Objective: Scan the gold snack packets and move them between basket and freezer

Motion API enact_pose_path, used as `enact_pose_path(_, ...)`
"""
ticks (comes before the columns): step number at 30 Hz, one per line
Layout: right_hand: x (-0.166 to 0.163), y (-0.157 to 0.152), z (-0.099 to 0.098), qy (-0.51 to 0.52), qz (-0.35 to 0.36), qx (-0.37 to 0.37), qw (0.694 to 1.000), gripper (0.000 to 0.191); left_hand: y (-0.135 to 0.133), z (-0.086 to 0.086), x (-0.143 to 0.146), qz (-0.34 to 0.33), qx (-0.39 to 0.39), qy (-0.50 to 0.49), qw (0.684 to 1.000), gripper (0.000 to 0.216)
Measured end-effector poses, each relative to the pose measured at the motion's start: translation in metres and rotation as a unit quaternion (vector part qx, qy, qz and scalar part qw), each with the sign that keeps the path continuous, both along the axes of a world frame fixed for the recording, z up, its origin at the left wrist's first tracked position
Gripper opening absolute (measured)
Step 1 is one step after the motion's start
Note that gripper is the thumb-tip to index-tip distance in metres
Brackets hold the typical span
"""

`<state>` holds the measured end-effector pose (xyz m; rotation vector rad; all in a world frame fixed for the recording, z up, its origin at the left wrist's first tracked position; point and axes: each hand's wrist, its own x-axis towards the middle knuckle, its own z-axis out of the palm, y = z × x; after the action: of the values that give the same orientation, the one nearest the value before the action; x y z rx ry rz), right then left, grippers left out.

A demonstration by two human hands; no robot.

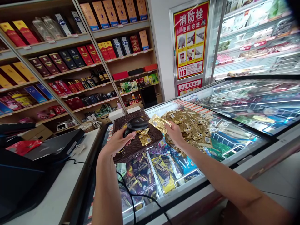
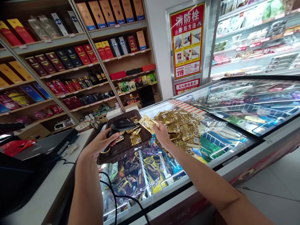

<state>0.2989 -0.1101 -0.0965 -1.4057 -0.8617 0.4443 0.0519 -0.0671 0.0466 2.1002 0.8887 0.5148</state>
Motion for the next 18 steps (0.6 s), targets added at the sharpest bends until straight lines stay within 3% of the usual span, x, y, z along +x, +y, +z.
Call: enact_pose_path(18,0.0079,0.0043,-0.0054,-0.056,-0.033,-0.008,0.998,0.052,0.0035,0.0012,0.0008,0.008,0.013,0.04,0.999,0.044)
